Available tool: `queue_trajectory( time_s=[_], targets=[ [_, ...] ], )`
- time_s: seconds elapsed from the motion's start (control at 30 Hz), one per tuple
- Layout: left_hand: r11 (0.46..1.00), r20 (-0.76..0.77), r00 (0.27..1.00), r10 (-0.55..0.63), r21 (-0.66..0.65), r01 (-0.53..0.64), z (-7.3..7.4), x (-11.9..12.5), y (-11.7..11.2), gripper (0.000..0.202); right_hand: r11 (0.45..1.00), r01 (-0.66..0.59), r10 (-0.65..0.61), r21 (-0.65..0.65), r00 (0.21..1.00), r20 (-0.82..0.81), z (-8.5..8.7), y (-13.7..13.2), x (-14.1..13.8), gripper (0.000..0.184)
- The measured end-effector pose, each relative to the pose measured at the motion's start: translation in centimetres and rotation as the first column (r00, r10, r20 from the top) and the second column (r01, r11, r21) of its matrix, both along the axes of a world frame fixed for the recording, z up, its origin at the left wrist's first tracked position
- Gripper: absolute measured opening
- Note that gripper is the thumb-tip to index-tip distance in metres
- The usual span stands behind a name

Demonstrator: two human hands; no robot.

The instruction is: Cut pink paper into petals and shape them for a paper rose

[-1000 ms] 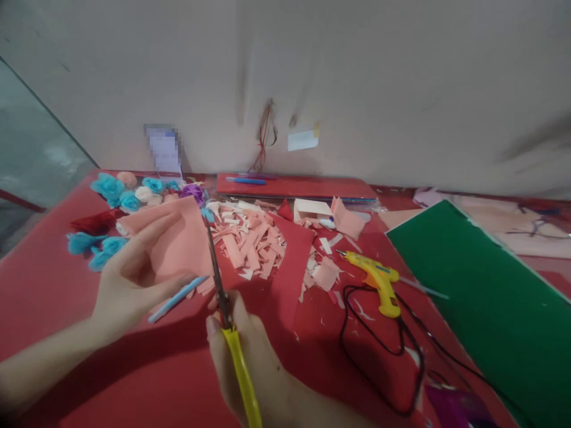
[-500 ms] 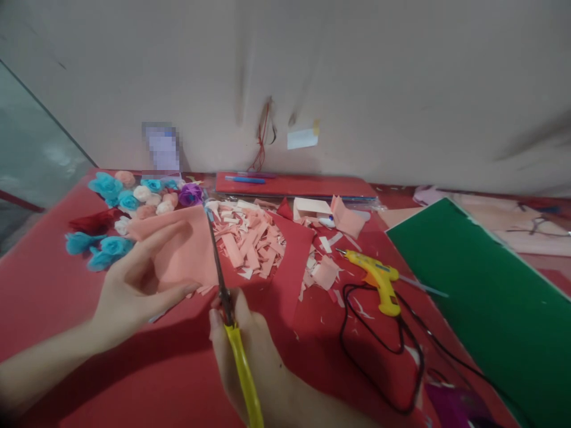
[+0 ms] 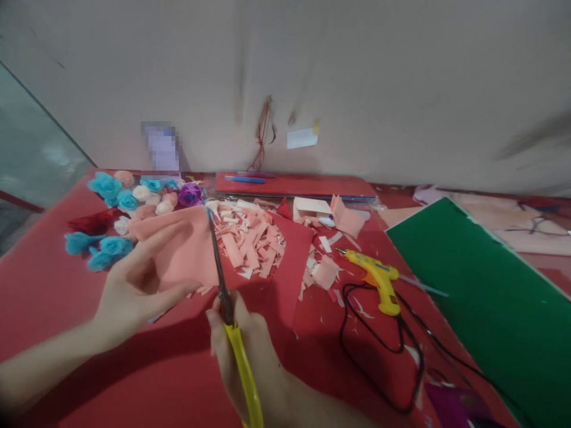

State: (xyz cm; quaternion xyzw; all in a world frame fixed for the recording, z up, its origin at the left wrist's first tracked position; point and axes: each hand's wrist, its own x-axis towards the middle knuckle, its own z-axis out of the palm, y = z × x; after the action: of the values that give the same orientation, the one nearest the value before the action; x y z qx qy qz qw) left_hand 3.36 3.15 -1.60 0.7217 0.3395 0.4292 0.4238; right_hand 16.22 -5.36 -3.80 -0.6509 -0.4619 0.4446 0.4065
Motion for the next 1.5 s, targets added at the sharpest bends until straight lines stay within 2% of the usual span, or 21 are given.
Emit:
queue_trajectory(
  time_s=[0.17,0.3,0.6,0.8,1.1,1.3,1.5],
  targets=[
    [1.000,-0.032,0.999,0.027,-0.009,-0.028,0.2,-0.1,-0.1,0.055,0.997,0.002,0.004,0.080,0.997,-0.080,-2.2,-0.2,0.3,0.025],
    [1.000,-0.046,0.999,0.020,-0.010,-0.021,0.3,-0.1,0.0,0.054,0.998,-0.002,0.007,0.062,0.995,-0.096,-2.9,-0.7,0.7,0.027],
    [0.997,-0.039,0.997,-0.072,-0.022,0.071,0.1,-0.1,-0.2,0.056,0.997,0.000,0.003,0.071,0.999,-0.036,-1.6,-0.5,0.9,0.036],
    [0.998,-0.076,0.995,-0.062,0.001,0.063,-0.2,-0.1,-0.3,0.055,0.997,0.029,-0.030,0.076,1.000,0.003,-1.0,-0.4,0.7,0.038],
    [0.999,-0.018,1.000,-0.002,-0.053,0.001,0.1,-0.2,-0.2,0.054,0.998,0.050,-0.046,0.039,0.993,-0.110,-0.7,-0.3,0.2,0.022],
    [0.999,-0.064,0.997,-0.042,-0.032,0.040,0.3,-0.1,-0.1,0.055,0.999,0.037,-0.035,0.027,0.997,-0.073,-0.1,-0.2,0.2,0.019],
    [0.999,-0.059,0.997,-0.042,-0.022,0.040,0.3,0.0,-0.2,0.050,0.998,0.048,-0.047,0.038,0.999,-0.026,-0.4,0.0,0.4,0.019]
  ],
)
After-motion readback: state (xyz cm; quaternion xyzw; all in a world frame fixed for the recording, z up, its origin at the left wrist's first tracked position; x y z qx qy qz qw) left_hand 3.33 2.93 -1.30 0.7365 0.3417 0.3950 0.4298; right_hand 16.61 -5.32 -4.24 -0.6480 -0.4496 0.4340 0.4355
